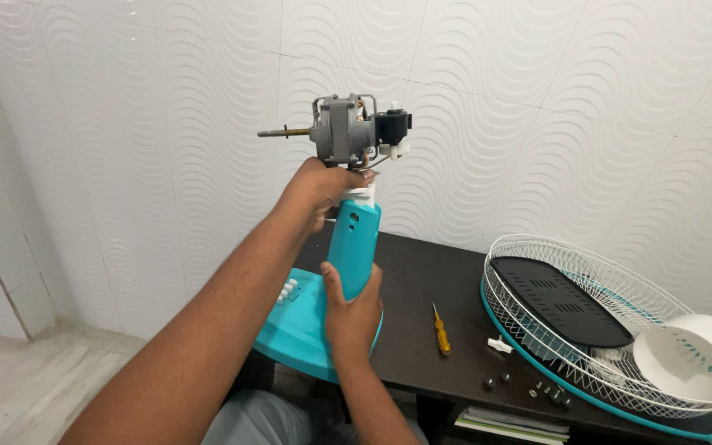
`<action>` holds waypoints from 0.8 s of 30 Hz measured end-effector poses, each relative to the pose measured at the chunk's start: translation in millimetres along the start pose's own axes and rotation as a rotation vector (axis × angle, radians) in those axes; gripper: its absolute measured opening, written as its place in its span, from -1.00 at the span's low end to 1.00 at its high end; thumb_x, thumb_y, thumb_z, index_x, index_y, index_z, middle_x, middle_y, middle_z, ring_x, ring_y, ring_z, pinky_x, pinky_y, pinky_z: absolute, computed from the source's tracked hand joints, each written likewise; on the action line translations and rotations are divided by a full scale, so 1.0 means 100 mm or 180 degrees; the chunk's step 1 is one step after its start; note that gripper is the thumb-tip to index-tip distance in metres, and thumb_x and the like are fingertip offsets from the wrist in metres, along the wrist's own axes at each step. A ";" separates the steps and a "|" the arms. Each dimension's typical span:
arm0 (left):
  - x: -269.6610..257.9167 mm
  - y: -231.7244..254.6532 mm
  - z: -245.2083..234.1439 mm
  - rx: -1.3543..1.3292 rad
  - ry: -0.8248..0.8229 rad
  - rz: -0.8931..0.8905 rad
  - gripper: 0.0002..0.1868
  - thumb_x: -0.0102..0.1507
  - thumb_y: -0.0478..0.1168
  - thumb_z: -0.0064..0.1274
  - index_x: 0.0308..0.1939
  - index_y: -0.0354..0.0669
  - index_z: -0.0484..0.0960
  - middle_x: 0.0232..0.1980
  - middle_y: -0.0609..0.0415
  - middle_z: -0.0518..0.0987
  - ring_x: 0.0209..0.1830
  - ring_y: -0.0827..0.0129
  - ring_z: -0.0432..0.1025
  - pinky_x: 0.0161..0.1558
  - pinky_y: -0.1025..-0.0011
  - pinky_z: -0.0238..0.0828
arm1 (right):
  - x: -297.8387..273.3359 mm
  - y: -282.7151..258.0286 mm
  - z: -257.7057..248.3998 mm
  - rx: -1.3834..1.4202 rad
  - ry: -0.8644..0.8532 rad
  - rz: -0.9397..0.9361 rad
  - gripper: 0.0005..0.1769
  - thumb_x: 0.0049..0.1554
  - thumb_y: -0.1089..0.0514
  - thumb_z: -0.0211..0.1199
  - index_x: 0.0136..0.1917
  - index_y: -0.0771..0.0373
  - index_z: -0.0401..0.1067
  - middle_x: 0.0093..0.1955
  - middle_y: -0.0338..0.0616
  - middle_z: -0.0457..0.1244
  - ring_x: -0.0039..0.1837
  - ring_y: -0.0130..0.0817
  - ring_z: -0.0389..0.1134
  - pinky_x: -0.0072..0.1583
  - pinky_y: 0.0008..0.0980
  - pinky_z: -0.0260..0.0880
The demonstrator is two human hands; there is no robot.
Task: The person assembles a disassembled electric fan on a table. They use a screwdriver to tighten screws on the motor, attach the motor to the fan stand, and fit the rear housing onto the motor assembly.
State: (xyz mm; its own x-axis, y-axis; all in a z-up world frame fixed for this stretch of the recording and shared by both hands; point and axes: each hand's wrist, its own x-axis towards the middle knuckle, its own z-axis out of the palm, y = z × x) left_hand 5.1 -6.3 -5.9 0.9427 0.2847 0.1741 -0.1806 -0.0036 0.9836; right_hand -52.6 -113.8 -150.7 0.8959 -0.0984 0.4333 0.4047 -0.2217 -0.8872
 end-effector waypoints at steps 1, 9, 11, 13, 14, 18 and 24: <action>-0.02 -0.04 0.03 -0.0170 0.0102 0.0080 -0.70 0.13 -0.19 0.30 -0.15 -0.33 0.70 -0.31 -0.03 0.64 -0.43 0.32 0.49 -0.37 0.18 0.48 | -0.03 0.00 0.01 -0.0086 0.0009 0.0114 -0.21 0.04 -0.35 0.30 0.27 0.26 0.28 -0.07 0.02 0.41 -0.03 -0.14 0.52 -0.01 -0.16 0.54; 0.05 -0.15 0.17 0.0339 0.0697 0.0292 -0.57 0.29 -0.05 0.12 -0.28 -0.50 0.64 -0.48 -0.06 0.56 -0.59 0.36 0.37 -0.55 0.24 0.26 | -0.03 -0.03 0.14 -0.0315 0.0275 0.0056 -0.18 0.13 -0.31 0.25 0.37 0.31 0.16 0.05 0.06 0.34 0.09 -0.13 0.44 0.04 -0.15 0.49; 0.04 -0.19 0.20 0.0136 0.0692 0.0567 -0.61 0.28 -0.09 0.11 -0.31 -0.48 0.67 -0.48 -0.04 0.55 -0.61 0.38 0.33 -0.57 0.24 0.22 | -0.06 -0.04 0.14 -0.0223 0.0348 -0.0013 -0.20 0.12 -0.30 0.25 0.35 0.32 0.19 0.07 0.04 0.34 0.09 -0.14 0.45 0.06 -0.16 0.48; 0.07 -0.21 0.21 0.0355 0.0758 0.0569 -0.61 0.28 -0.09 0.11 -0.31 -0.48 0.65 -0.52 -0.06 0.54 -0.65 0.36 0.34 -0.56 0.21 0.25 | -0.06 -0.06 0.14 -0.0307 0.0251 0.0165 -0.21 0.12 -0.30 0.24 0.35 0.30 0.18 0.07 0.02 0.34 0.09 -0.16 0.46 0.06 -0.16 0.49; 0.09 -0.21 0.24 0.0459 0.0785 0.0571 -0.62 0.28 -0.10 0.11 -0.31 -0.48 0.64 -0.54 -0.07 0.54 -0.66 0.35 0.35 -0.56 0.20 0.26 | -0.05 -0.06 0.12 -0.0354 0.0208 0.0251 -0.21 0.12 -0.30 0.23 0.35 0.29 0.18 0.07 0.01 0.34 0.09 -0.16 0.46 0.07 -0.17 0.49; 0.13 -0.22 0.38 0.0761 0.1125 0.0537 -0.45 0.25 -0.04 0.10 -0.05 -0.62 0.47 -0.19 -0.35 0.55 -0.31 0.07 0.52 -0.26 0.12 0.48 | -0.04 -0.07 0.12 -0.0292 0.0220 0.0296 -0.21 0.14 -0.22 0.26 0.40 0.32 0.13 0.13 0.04 0.31 0.16 -0.14 0.42 0.14 -0.16 0.44; -0.09 -0.27 0.68 0.1040 0.1598 0.0927 0.06 0.10 0.08 0.30 0.26 -0.77 0.09 0.22 -0.55 0.30 0.19 -0.23 0.39 0.12 0.12 0.44 | -0.10 -0.07 0.13 -0.0272 0.0529 -0.0229 -0.22 0.08 -0.02 0.33 0.42 0.37 0.13 0.26 0.07 0.27 0.29 -0.05 0.32 0.25 -0.10 0.29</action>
State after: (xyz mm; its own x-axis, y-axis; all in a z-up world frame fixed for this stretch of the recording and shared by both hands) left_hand 20.7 -74.0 -30.8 0.6088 0.6397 0.4691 -0.2393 -0.4157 0.8774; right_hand -62.1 -99.2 -151.3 0.8197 -0.2366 0.5217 0.4433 -0.3149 -0.8393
